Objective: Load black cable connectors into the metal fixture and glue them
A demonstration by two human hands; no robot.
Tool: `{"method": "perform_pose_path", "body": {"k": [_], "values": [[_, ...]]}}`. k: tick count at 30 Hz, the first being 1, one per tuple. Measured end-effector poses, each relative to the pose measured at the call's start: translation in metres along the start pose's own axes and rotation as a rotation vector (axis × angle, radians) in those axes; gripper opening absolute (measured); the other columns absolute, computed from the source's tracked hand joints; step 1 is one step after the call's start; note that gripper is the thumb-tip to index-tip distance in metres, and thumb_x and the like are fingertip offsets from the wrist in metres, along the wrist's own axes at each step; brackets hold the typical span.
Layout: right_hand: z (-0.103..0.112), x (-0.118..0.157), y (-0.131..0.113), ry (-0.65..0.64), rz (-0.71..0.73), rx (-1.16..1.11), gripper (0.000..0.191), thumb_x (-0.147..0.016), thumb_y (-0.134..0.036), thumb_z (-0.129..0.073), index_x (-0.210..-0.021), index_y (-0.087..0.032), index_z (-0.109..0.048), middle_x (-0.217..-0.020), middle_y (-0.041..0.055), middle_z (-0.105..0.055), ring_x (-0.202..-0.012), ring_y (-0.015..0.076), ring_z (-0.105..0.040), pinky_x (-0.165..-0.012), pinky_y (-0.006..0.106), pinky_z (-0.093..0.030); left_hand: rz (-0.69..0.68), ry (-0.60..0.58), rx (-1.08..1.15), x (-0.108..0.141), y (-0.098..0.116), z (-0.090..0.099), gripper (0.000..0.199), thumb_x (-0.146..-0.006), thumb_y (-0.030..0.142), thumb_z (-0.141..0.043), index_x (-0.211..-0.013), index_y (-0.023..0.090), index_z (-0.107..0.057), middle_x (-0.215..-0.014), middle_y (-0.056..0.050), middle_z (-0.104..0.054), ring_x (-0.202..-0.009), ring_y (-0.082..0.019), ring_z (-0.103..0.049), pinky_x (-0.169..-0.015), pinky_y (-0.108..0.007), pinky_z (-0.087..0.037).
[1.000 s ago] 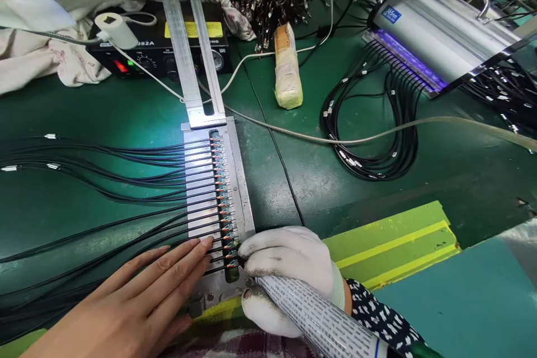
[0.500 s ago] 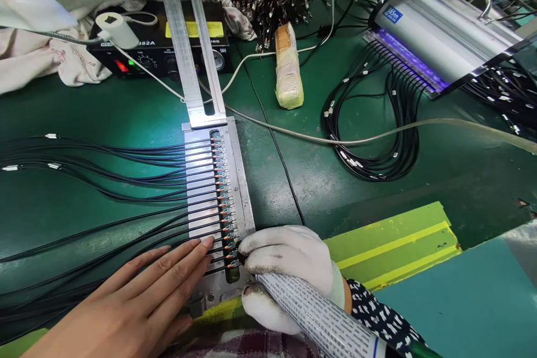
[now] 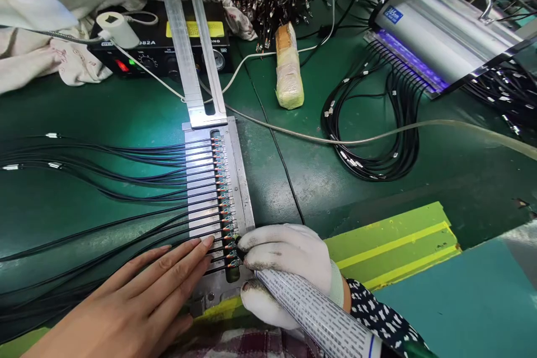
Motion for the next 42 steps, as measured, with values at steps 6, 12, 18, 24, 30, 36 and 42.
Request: {"method": "perform_pose_path", "body": {"k": [6, 12, 18, 24, 30, 36, 42], "values": [[0.006, 0.007, -0.009, 0.056, 0.072, 0.028, 0.012, -0.08, -0.019, -0.061, -0.092, -0.016, -0.062, -0.092, 0.006, -0.072, -0.085, 0.0207, -0.071, -0.071, 0.033, -0.059, 0.026, -0.019, -0.017, 0.0, 0.001, 0.001, 0.044, -0.101, 0.044, -0.03, -0.118, 0.027, -0.067, -0.135, -0.001, -0.058, -0.121, -0.017, -0.054, -0.104, -0.036, -0.029], [0.005, 0.01, -0.013, 0.02, 0.041, 0.039, 0.013, -0.078, -0.021, -0.061, -0.09, -0.017, -0.061, -0.088, 0.0042, -0.071, -0.082, 0.0198, -0.072, -0.07, 0.032, -0.059, -0.074, 0.031, -0.016, -0.001, 0.005, 0.012, 0.046, -0.103, 0.035, -0.023, -0.119, 0.029, -0.066, -0.133, 0.001, -0.06, -0.124, -0.015, -0.05, -0.105, -0.034, -0.027], [0.0, 0.008, -0.011, -0.015, 0.036, 0.059, 0.013, -0.075, -0.019, -0.059, -0.088, -0.019, -0.06, -0.087, 0.002, -0.072, -0.082, 0.0174, -0.072, -0.07, 0.029, -0.058, -0.118, 0.06, 0.015, -0.001, 0.006, 0.011, 0.042, -0.102, 0.028, -0.028, -0.115, 0.028, -0.068, -0.125, 0.002, -0.066, -0.118, -0.012, -0.055, -0.102, -0.028, -0.031], [0.0, 0.006, -0.01, 0.005, 0.042, 0.056, 0.015, -0.073, -0.018, -0.058, -0.088, -0.018, -0.06, -0.084, 0.002, -0.072, -0.081, 0.0178, -0.072, -0.069, 0.029, -0.059, -0.087, 0.039, 0.032, 0.0, 0.004, 0.008, 0.042, -0.102, 0.031, -0.028, -0.117, 0.031, -0.067, -0.129, 0.003, -0.064, -0.117, -0.014, -0.056, -0.103, -0.03, -0.03], [0.0, 0.007, -0.009, 0.015, 0.041, 0.036, 0.018, -0.072, -0.018, -0.059, -0.089, -0.018, -0.061, -0.087, 0.0026, -0.072, -0.081, 0.0178, -0.072, -0.069, 0.029, -0.059, -0.076, 0.023, 0.036, 0.0, 0.001, 0.009, 0.039, -0.102, 0.034, -0.03, -0.119, 0.034, -0.066, -0.129, 0.005, -0.063, -0.116, -0.013, -0.057, -0.102, -0.029, -0.032], [0.001, 0.005, -0.011, 0.003, 0.046, 0.028, 0.015, -0.071, -0.015, -0.057, -0.086, -0.017, -0.06, -0.084, 0.0017, -0.072, -0.081, 0.0165, -0.072, -0.069, 0.028, -0.058, -0.095, 0.088, 0.041, -0.006, 0.001, 0.014, 0.045, -0.103, 0.033, -0.027, -0.108, 0.032, -0.071, -0.12, 0.005, -0.067, -0.106, -0.012, -0.065, -0.096, -0.029, -0.033], [0.002, 0.007, -0.012, -0.003, 0.044, 0.013, 0.014, -0.071, -0.016, -0.058, -0.085, -0.017, -0.06, -0.084, 0.0015, -0.072, -0.081, 0.0151, -0.072, -0.07, 0.027, -0.057, -0.139, 0.083, 0.014, -0.008, 0.003, 0.019, 0.044, -0.102, 0.03, -0.028, -0.108, 0.029, -0.072, -0.119, 0.002, -0.068, -0.102, -0.013, -0.067, -0.094, -0.029, -0.035]]}}
Point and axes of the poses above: each hand's wrist, its own x-axis away from the middle knuckle, its own z-axis out of the back of the hand, y = z × x, the point moved 5 cm from there along -x, towards the middle knuckle
